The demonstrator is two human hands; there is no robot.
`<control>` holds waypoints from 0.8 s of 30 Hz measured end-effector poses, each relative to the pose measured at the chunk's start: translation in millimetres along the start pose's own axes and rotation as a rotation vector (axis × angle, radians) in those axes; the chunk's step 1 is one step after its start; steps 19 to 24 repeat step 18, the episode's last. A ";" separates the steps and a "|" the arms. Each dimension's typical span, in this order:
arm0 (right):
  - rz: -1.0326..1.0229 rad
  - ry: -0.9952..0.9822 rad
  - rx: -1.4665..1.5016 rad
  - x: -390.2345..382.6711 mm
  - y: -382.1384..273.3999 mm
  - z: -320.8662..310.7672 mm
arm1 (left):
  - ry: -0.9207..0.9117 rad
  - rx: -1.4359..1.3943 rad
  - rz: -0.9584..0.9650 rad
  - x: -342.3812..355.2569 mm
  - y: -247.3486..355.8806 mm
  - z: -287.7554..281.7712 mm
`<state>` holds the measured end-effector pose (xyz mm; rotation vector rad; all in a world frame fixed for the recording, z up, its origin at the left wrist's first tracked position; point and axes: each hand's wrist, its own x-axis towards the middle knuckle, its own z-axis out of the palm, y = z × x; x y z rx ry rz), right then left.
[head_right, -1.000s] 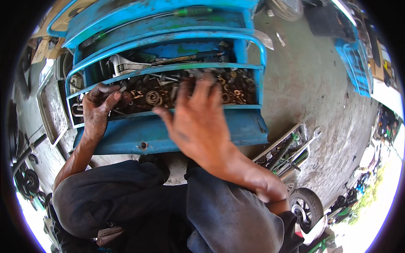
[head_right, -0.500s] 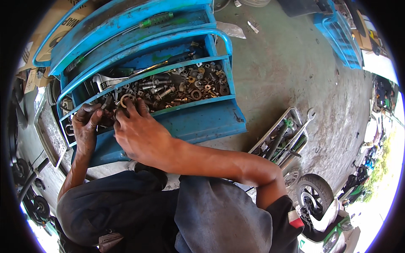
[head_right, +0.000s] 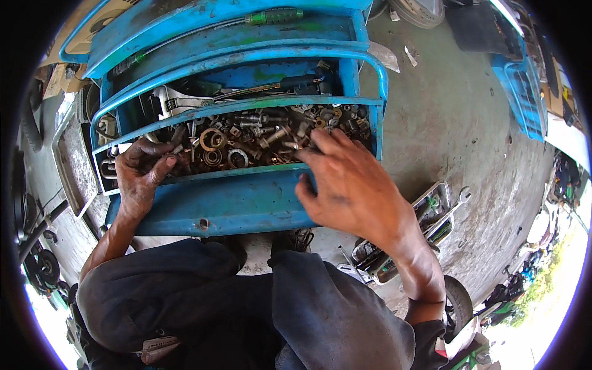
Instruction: The person works on the rear wheel of a scooter, removing components from the axle area and then searching through a large blue metal toolbox filled with various bolts, nuts, and small hardware parts.
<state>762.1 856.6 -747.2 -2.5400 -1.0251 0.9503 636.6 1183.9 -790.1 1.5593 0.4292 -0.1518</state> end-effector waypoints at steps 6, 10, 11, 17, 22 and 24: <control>0.005 0.125 -0.029 9.5 7.3 1.6 | -0.009 0.054 0.007 0.6 1.1 -0.2; 0.067 0.232 0.182 -0.6 10.8 -18.0 | 0.004 0.062 -0.009 -0.1 4.3 0.0; 0.073 0.249 0.129 -4.7 12.4 -20.6 | 0.006 0.060 -0.010 -0.5 3.9 -0.2; 0.092 0.073 -0.142 -12.7 8.9 -10.7 | -0.035 0.030 0.015 -0.5 -2.2 -3.7; 0.159 -0.009 -0.052 -10.4 13.0 -11.2 | -0.044 0.019 0.026 -0.1 -2.7 -4.9; 0.159 -0.009 -0.052 -10.4 13.0 -11.2 | -0.044 0.019 0.026 -0.1 -2.7 -4.9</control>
